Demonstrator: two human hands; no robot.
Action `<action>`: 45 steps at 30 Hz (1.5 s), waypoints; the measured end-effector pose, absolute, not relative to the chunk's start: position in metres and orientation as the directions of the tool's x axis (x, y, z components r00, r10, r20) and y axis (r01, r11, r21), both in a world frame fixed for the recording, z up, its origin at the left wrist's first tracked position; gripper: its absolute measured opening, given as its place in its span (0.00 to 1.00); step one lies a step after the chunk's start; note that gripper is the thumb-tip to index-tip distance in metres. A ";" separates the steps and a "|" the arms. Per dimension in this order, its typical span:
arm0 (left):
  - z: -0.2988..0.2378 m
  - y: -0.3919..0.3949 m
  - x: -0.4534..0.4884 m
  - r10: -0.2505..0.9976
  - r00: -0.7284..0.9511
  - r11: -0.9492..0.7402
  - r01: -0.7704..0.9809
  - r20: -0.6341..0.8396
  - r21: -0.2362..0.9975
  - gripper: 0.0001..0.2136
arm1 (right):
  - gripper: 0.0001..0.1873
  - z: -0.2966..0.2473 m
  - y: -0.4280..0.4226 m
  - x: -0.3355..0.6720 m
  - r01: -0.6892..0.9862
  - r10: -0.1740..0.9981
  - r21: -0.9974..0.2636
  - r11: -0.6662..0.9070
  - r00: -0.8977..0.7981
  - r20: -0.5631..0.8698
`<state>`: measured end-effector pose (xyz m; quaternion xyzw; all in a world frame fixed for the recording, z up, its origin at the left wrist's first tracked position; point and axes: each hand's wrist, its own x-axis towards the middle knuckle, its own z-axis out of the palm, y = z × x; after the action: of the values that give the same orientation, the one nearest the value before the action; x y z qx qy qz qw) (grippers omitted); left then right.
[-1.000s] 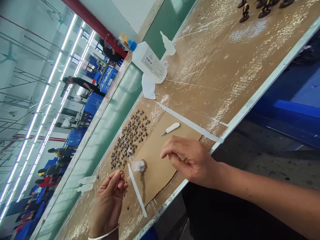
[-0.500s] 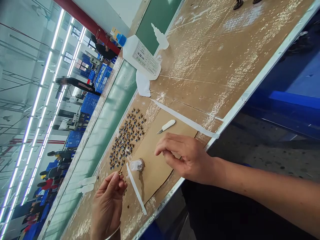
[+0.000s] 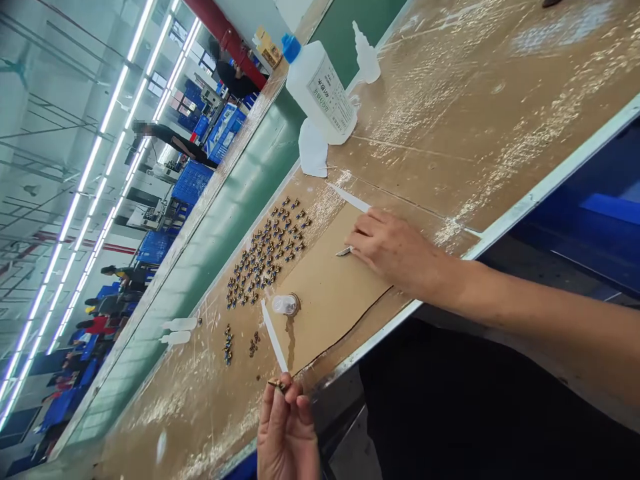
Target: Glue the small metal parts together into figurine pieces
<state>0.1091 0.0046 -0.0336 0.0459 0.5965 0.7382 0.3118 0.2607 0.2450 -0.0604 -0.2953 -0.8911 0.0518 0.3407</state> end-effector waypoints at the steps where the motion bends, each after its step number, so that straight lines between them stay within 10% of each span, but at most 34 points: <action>1: -0.034 0.004 0.112 0.501 -0.802 -0.103 -0.427 -0.324 0.898 0.11 | 0.11 -0.060 0.245 0.261 0.505 0.571 -0.290 0.813 -0.596 0.564; 11: -0.039 0.004 0.135 0.463 -0.791 -0.154 -0.516 -0.399 0.843 0.12 | 0.15 -0.054 0.246 0.258 0.563 0.607 -0.256 0.786 -0.622 0.495; 19: -0.041 0.004 0.145 0.529 -0.742 -0.168 -0.567 -0.411 0.807 0.12 | 0.13 -0.032 0.169 0.259 0.093 0.644 -0.830 0.550 -0.681 0.350; 26: -0.042 0.006 0.154 0.480 -0.754 -0.182 -0.587 -0.450 0.789 0.13 | 0.13 -0.025 0.121 0.259 -0.033 0.616 -0.997 0.066 -0.785 0.067; 34: -0.052 0.003 0.158 0.477 -0.819 -0.252 -0.473 -0.317 0.844 0.12 | 0.14 -0.021 0.108 0.253 -0.092 0.423 -0.757 -0.647 -0.869 -0.256; 45: -0.059 -0.005 0.154 0.578 -0.803 -0.254 -0.344 -0.143 0.904 0.09 | 0.13 -0.018 0.110 0.251 -0.010 0.309 -0.715 -0.700 -0.906 -0.290</action>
<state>0.1539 -0.0048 -0.0588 0.1092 0.5353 0.7843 0.2940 0.2515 0.1104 -0.0184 -0.1983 -0.3773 0.9003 0.0888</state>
